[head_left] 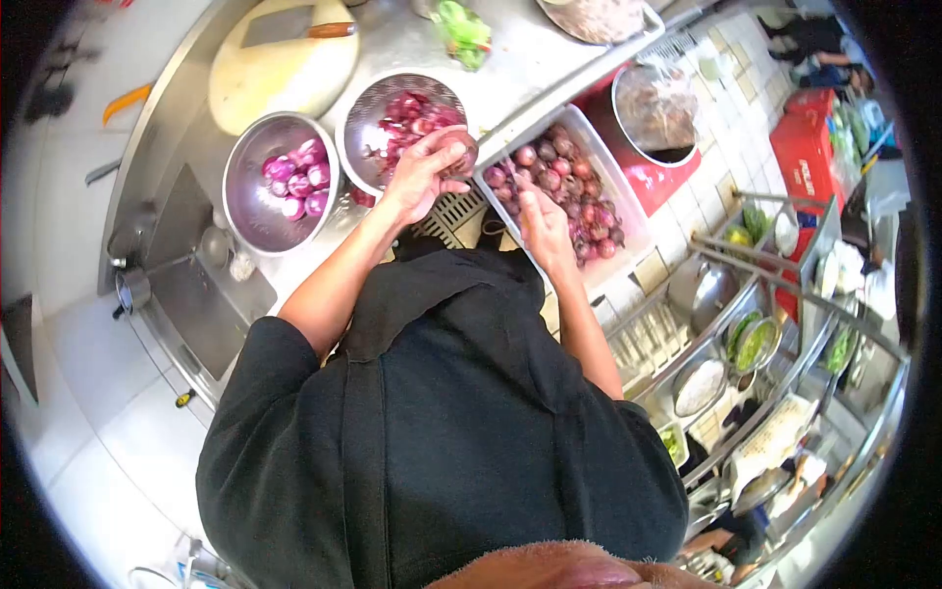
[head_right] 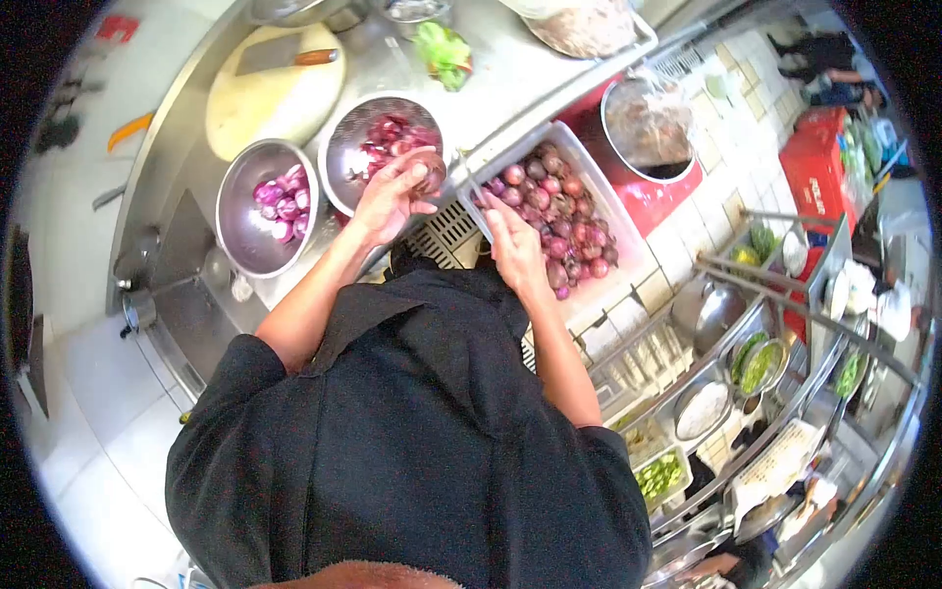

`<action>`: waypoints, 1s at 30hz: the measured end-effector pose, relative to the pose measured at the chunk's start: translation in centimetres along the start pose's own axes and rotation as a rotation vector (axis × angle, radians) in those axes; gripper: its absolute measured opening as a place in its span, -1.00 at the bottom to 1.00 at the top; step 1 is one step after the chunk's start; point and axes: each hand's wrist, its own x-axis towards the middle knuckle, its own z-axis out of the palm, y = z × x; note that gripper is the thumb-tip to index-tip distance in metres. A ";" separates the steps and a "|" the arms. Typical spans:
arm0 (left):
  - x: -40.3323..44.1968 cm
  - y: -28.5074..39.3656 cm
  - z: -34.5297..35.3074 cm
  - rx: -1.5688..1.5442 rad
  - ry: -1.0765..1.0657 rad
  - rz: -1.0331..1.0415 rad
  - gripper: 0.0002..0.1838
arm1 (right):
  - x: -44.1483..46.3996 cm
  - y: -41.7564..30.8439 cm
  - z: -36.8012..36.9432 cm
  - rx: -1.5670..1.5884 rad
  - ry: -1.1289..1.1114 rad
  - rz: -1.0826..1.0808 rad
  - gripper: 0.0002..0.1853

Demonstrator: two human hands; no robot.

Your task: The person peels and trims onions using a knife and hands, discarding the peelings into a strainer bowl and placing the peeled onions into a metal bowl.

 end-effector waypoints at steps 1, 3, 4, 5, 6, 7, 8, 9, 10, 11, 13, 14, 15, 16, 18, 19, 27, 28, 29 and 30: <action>-0.6 0.4 -1.3 -0.047 0.006 0.060 -0.41 | 0.8 -0.3 1.3 -0.091 -0.058 -0.004 -0.47; -2.0 1.5 -3.5 -0.182 -0.016 0.130 -0.47 | 1.6 -1.8 4.3 -0.228 -0.093 -0.160 -0.46; -3.0 2.4 -4.0 -0.202 -0.003 0.163 -0.50 | 1.6 -3.2 5.6 -0.274 -0.123 -0.170 -0.46; -3.6 2.6 -4.9 -0.176 0.023 0.198 -0.52 | 1.7 -3.8 6.8 -0.327 -0.131 -0.248 -0.46; -4.1 2.7 -5.7 -0.152 0.049 0.232 -0.54 | 1.7 -4.5 7.5 -0.421 -0.153 -0.247 -0.42; -4.6 2.7 -6.3 -0.146 0.121 0.268 -0.58 | 1.5 -5.5 8.2 -0.488 -0.190 -0.192 -0.44; -5.0 2.8 -6.9 -0.159 0.119 0.282 -0.59 | 1.3 -6.3 8.8 -0.554 -0.226 -0.136 -0.46; -5.4 2.7 -7.6 -0.172 0.116 0.292 -0.60 | 1.2 -6.3 9.3 -0.575 -0.236 -0.149 -0.46; -5.7 2.6 -8.3 -0.183 0.113 0.299 -0.61 | 1.1 -6.2 9.6 -0.594 -0.244 -0.159 -0.45; -5.8 2.2 -8.9 -0.143 0.143 0.314 -0.58 | 1.0 -6.1 9.9 -0.611 -0.248 -0.167 -0.44; -6.5 2.4 -8.9 -0.072 0.202 0.344 -0.67 | 0.7 -6.0 10.4 -0.623 -0.239 -0.205 -0.41; -6.8 2.5 -8.8 -0.037 0.227 0.357 -0.72 | 0.6 -6.0 10.5 -0.629 -0.230 -0.221 -0.39; -7.0 2.8 -8.7 -0.028 0.277 0.349 -0.81 | 0.4 -6.1 10.6 -0.633 -0.228 -0.216 -0.39; -7.1 2.9 -9.0 -0.038 0.281 0.355 -0.81 | 0.3 -5.9 10.7 -0.629 -0.230 -0.214 -0.39; -7.0 2.9 -9.6 -0.057 0.291 0.367 -0.82 | 0.3 -5.1 10.7 -0.618 -0.236 -0.210 -0.39; -6.9 2.8 -9.7 -0.065 0.288 0.381 -0.81 | 0.2 -5.0 10.7 -0.610 -0.241 -0.212 -0.39; -6.1 1.2 -8.6 0.070 0.279 0.484 -0.72 | 0.2 -5.8 11.3 -0.535 -0.250 -0.215 -0.40; -6.0 1.1 -8.4 0.053 0.277 0.498 -0.70 | 0.3 -6.2 11.5 -0.538 -0.242 -0.213 -0.39; -5.7 1.2 -8.3 0.038 0.274 0.514 -0.68 | 0.4 -6.5 11.8 -0.540 -0.233 -0.212 -0.38; -5.7 1.5 -8.1 0.023 0.272 0.529 -0.66 | 0.7 -6.7 12.1 -0.542 -0.224 -0.212 -0.38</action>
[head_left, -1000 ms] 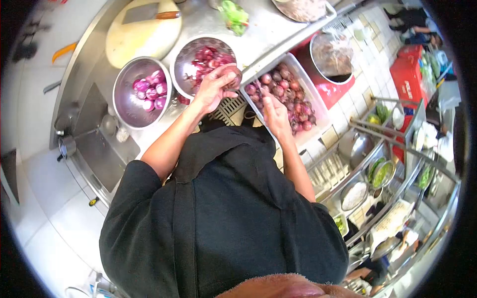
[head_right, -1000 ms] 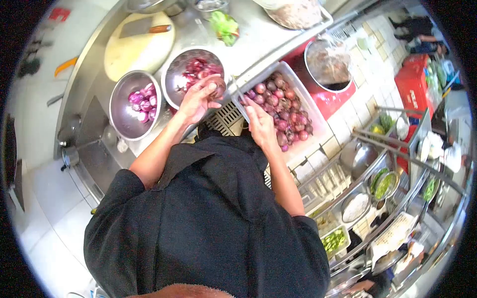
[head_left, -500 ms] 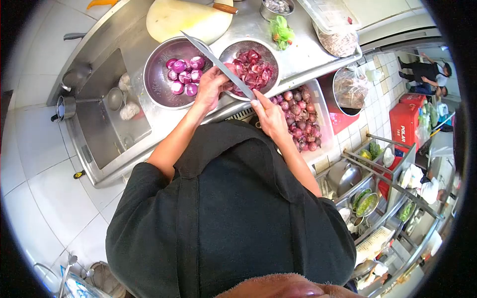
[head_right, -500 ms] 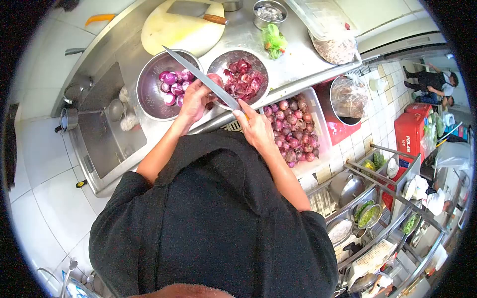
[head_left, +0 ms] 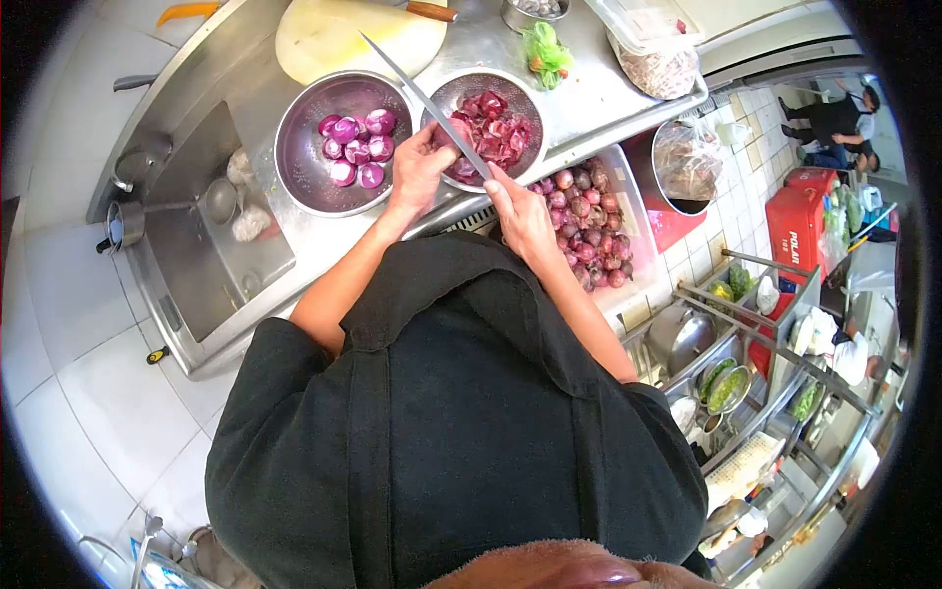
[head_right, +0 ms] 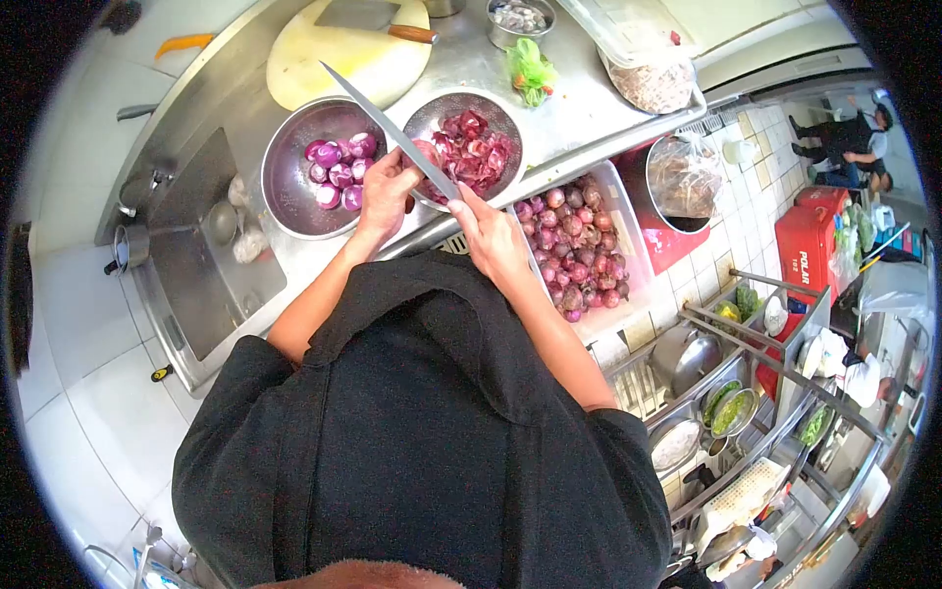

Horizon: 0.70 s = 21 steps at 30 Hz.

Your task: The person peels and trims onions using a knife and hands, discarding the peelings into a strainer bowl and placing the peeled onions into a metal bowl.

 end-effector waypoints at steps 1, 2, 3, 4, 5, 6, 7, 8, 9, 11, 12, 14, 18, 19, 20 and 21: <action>-0.2 0.7 0.3 0.016 -0.015 0.002 -0.65 | 0.3 0.0 0.1 0.013 -0.007 0.007 -0.37; -0.3 0.5 0.5 0.045 0.002 0.014 -0.65 | 0.5 -0.4 0.0 0.030 0.008 -0.006 -0.38; -0.4 0.2 0.9 0.073 0.020 0.026 -0.65 | 0.7 -1.2 -0.1 0.046 0.021 -0.020 -0.38; -0.5 0.1 1.1 0.102 0.039 0.039 -0.65 | 1.0 -1.7 -0.2 0.063 0.033 -0.035 -0.39; -0.5 0.1 1.1 0.105 0.041 0.064 -0.64 | 1.4 -1.5 0.1 0.066 0.049 -0.048 -0.38; -0.4 0.3 1.2 0.102 0.037 0.085 -0.63 | 1.8 -1.0 0.6 0.069 0.065 -0.060 -0.38; -0.5 0.5 1.5 0.096 0.034 0.104 -0.61 | 2.1 -0.6 0.9 0.071 0.080 -0.071 -0.38; -0.5 0.5 1.7 0.089 0.038 0.125 -0.59 | 2.5 -0.3 1.1 0.096 0.077 -0.053 -0.38; -0.7 0.0 1.7 0.148 0.033 0.129 -0.54 | 3.0 -0.1 1.2 0.122 0.068 -0.040 -0.38; -0.9 -1.5 1.6 0.333 0.103 0.199 -0.47 | 3.3 -1.4 0.8 0.234 -0.013 0.012 -0.38; -1.1 -1.4 2.0 0.368 0.150 0.202 -0.45 | 3.7 -1.0 1.6 0.282 0.041 -0.007 -0.42; -1.1 -1.2 2.2 0.401 0.194 0.220 -0.39 | 4.5 0.1 2.5 0.350 0.056 0.051 -0.45; -1.3 -1.6 2.0 0.747 0.202 0.449 -0.40 | 4.6 -1.2 1.9 0.565 0.021 0.251 -0.37; -1.4 -1.3 1.9 0.730 0.164 0.432 -0.39 | 4.6 -1.2 1.7 0.669 -0.027 0.315 -0.35; -1.4 -1.0 1.7 0.712 0.127 0.417 -0.39 | 4.6 -1.2 1.3 0.772 -0.075 0.376 -0.34; -1.2 -1.0 1.4 0.303 0.033 0.175 -0.37 | 4.8 -1.0 0.7 0.872 -0.121 0.436 -0.32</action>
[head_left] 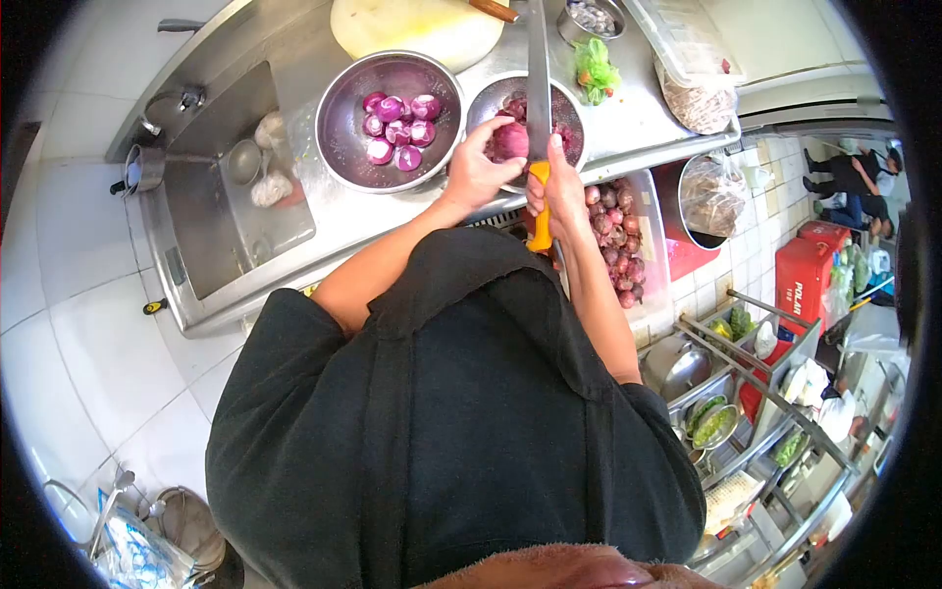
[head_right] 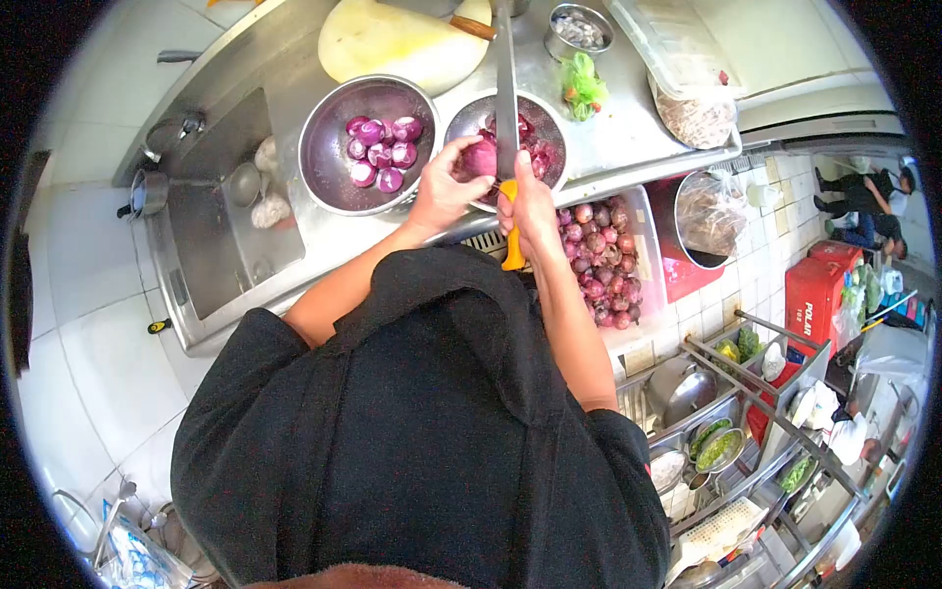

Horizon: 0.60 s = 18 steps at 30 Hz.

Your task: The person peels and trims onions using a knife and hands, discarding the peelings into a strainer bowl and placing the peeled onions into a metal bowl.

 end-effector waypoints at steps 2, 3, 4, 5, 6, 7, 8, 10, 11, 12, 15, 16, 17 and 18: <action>1.2 -1.4 -1.9 -0.434 -0.137 -0.188 -0.40 | 0.0 -0.4 -1.7 0.182 -0.156 0.129 -0.30; 1.4 -1.3 -2.6 -0.670 -0.198 -0.291 -0.41 | -0.2 -0.4 -1.8 0.212 -0.171 0.129 -0.29; 1.3 -1.2 -2.9 -0.774 -0.219 -0.355 -0.42 | -0.5 -0.6 -1.6 0.241 -0.188 0.129 -0.28; 1.2 -1.2 -2.9 -0.842 -0.225 -0.339 -0.41 | -0.5 -0.7 -1.4 0.268 -0.210 0.127 -0.27; 1.3 -1.2 -2.9 -0.869 -0.220 -0.366 -0.43 | -0.4 -0.4 -1.3 0.254 -0.214 0.094 -0.30; 1.4 -1.2 -2.9 -0.894 -0.211 -0.390 -0.45 | -0.4 -0.3 -1.2 0.199 -0.179 0.073 -0.31; 1.5 -1.4 -2.8 -0.779 -0.174 -0.407 -0.46 | -0.5 -0.2 -1.0 0.144 -0.146 0.053 -0.32; 1.6 -1.8 -2.4 -0.548 -0.096 -0.440 -0.50 | -0.5 0.1 -0.8 0.093 -0.115 0.037 -0.34; 1.6 -1.9 -2.5 -0.580 -0.115 -0.444 -0.51 | -0.4 0.1 -0.9 0.103 -0.091 0.044 -0.35; 1.6 -1.6 -2.7 -0.612 -0.136 -0.447 -0.51 | -0.2 0.1 -1.1 0.112 -0.067 0.049 -0.35; 1.4 -0.8 -3.0 -0.689 -0.153 -0.471 -0.50 | 0.6 0.4 -2.1 0.107 -0.030 0.055 -0.37; 1.3 -0.5 -3.1 -0.710 -0.150 -0.482 -0.50 | 0.8 0.5 -2.3 0.099 -0.025 0.057 -0.36; 1.3 -0.6 -3.2 -0.742 -0.162 -0.481 -0.50 | 1.0 0.7 -2.5 0.109 -0.030 0.051 -0.36; 1.2 -1.0 -3.3 -0.774 -0.175 -0.480 -0.50 | 1.0 0.8 -2.6 0.119 -0.036 0.046 -0.36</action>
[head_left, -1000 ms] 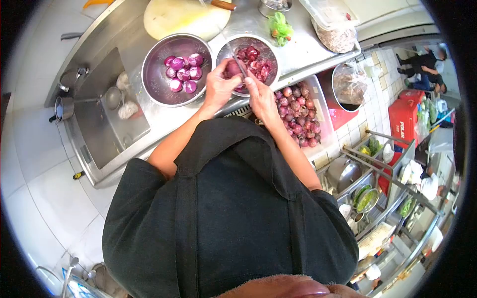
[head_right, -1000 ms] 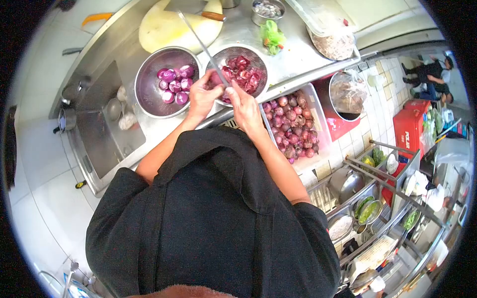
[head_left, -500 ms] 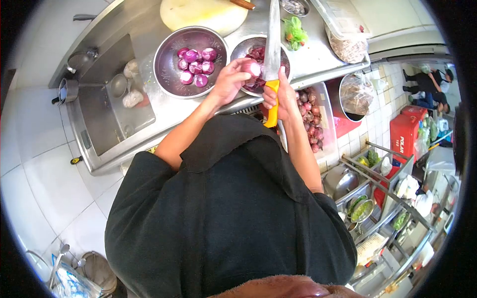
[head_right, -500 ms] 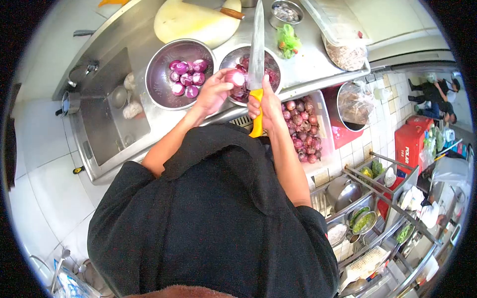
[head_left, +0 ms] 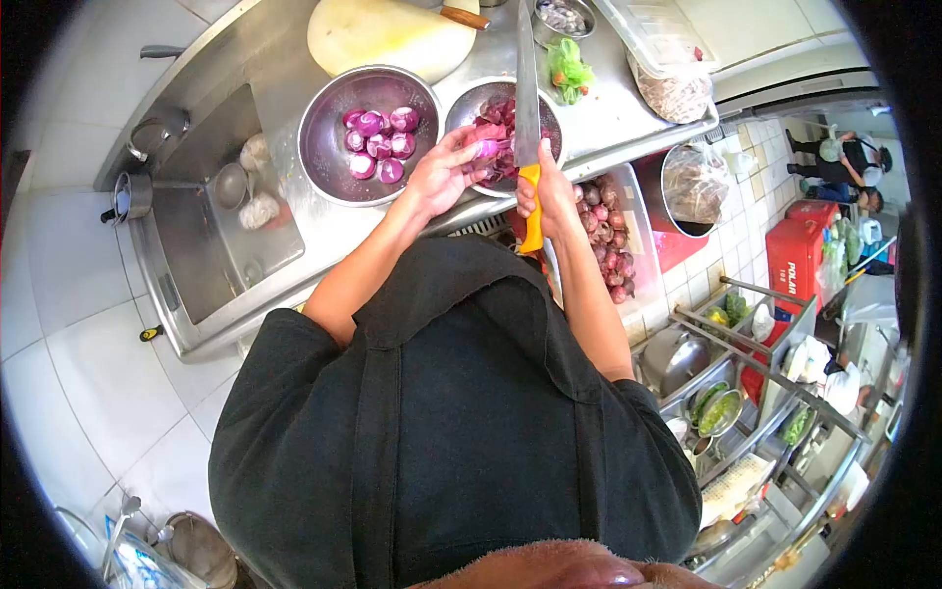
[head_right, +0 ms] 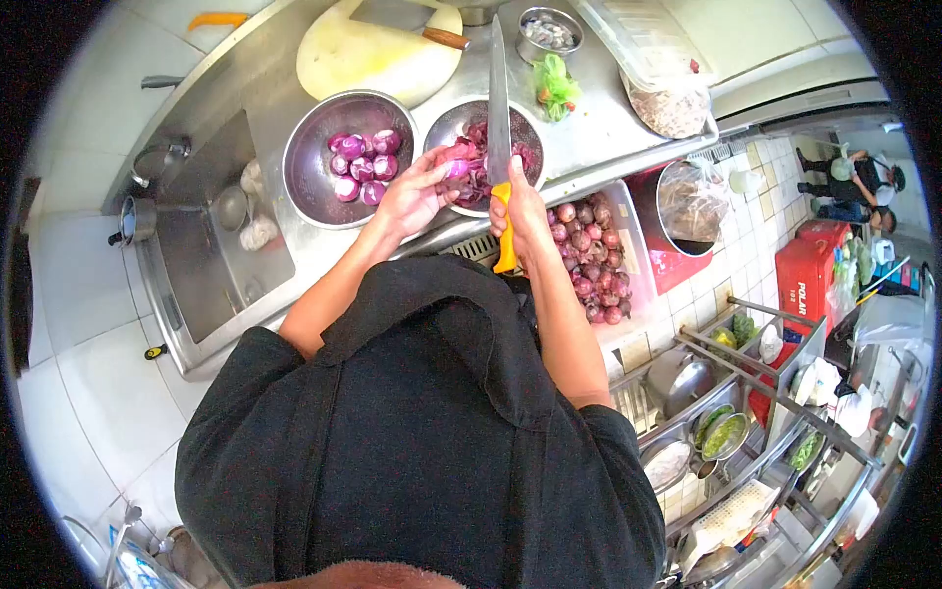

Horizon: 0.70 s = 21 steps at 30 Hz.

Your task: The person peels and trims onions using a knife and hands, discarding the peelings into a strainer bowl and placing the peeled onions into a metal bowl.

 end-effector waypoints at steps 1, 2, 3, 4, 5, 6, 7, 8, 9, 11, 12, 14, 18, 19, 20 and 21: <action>0.0 -0.2 -0.4 -0.028 -0.019 -0.004 -0.49 | 0.0 0.1 -0.1 0.010 -0.006 -0.005 -0.36; 0.0 -0.3 -0.9 -0.078 -0.058 -0.011 -0.50 | 0.1 0.1 -0.1 0.019 0.021 -0.001 -0.36; -0.1 -0.3 -1.2 -0.128 -0.099 -0.020 -0.51 | 0.2 0.2 -0.2 0.030 0.048 0.003 -0.35; -0.1 -0.2 -1.5 -0.178 -0.139 -0.029 -0.52 | 0.2 0.1 -0.3 0.040 0.075 0.007 -0.35; -0.1 -0.1 -1.8 -0.210 -0.125 -0.037 -0.54 | 0.2 0.1 -0.3 0.031 0.100 0.007 -0.35; -0.2 0.2 -1.6 -0.240 -0.111 -0.046 -0.56 | 0.1 0.0 -0.3 0.023 0.126 0.008 -0.36; -0.3 0.5 -1.4 -0.272 -0.096 -0.054 -0.58 | -0.1 -0.1 -0.3 0.014 0.152 0.009 -0.36; -0.1 0.7 -1.4 -0.299 -0.101 -0.073 -0.64 | -0.2 -0.1 -0.4 -0.053 0.137 -0.013 -0.38; 0.4 0.6 -1.6 -0.248 -0.065 -0.036 -0.65 | -0.4 -0.2 -0.5 -0.121 0.122 -0.036 -0.39; 1.3 -0.3 -2.1 -0.150 0.008 0.040 -0.67 | -0.9 -0.2 -0.4 -0.291 0.122 -0.111 -0.41; 1.4 -0.1 -1.7 -0.150 0.045 0.054 -0.67 | -1.5 -0.3 -0.2 -0.393 0.137 -0.166 -0.41; 1.3 -0.1 -0.8 -0.086 0.049 0.091 -0.64 | -2.4 -0.1 0.1 -0.588 0.147 -0.289 -0.34; 1.2 0.5 0.5 0.107 0.130 0.119 -0.68 | -2.5 2.6 0.5 -0.838 0.192 -0.594 -0.42; 1.3 0.4 0.4 0.127 0.109 0.137 -0.69 | -2.9 2.9 0.6 -0.887 0.203 -0.571 -0.43; 1.4 0.4 0.2 0.147 0.090 0.155 -0.69 | -3.5 2.9 0.7 -0.937 0.213 -0.548 -0.44; 1.4 0.5 0.2 0.168 0.070 0.173 -0.70 | -4.1 2.8 0.9 -0.985 0.223 -0.524 -0.45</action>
